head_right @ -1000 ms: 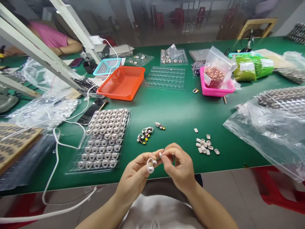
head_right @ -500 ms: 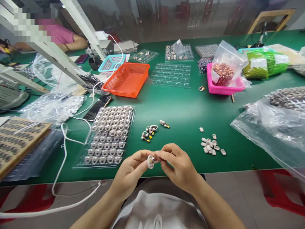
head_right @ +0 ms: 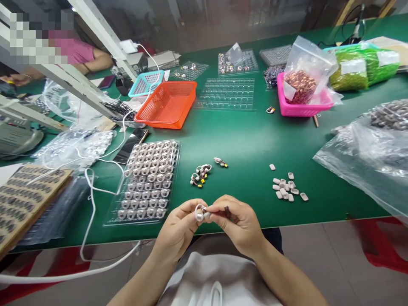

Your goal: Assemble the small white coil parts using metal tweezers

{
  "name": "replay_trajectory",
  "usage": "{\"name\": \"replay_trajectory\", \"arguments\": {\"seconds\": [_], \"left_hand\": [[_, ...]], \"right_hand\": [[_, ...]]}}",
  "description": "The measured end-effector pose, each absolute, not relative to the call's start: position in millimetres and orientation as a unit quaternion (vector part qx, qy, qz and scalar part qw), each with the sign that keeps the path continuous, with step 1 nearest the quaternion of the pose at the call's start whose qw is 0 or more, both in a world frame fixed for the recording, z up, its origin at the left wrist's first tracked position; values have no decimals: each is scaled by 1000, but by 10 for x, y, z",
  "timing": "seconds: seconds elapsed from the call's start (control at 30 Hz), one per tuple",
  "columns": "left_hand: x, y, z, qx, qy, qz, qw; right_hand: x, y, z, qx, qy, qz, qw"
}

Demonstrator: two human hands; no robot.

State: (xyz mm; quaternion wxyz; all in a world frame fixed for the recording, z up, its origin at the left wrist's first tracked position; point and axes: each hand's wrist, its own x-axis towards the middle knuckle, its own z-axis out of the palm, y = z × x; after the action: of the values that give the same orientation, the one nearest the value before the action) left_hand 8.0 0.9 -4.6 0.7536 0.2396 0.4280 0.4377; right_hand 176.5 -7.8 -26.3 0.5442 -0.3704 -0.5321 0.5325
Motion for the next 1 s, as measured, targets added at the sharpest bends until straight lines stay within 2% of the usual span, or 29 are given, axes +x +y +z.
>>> {"name": "replay_trajectory", "arguments": {"seconds": [0.2, 0.6, 0.8, 1.0], "left_hand": [[53, -62, -123, 317, 436, 436, 721], [53, -106, -6, 440, 497, 432, 611], [67, -103, -41, 420, 494, 476, 594], [63, -103, -71, 358, 492, 486, 627]], "right_hand": [[1758, -72, -247, -349, -525, 556, 541], [1773, -56, -263, -365, -549, 526, 537], [1788, -98, -252, -367, -565, 514, 530], [1756, -146, -323, -363, -663, 386, 529]]}}
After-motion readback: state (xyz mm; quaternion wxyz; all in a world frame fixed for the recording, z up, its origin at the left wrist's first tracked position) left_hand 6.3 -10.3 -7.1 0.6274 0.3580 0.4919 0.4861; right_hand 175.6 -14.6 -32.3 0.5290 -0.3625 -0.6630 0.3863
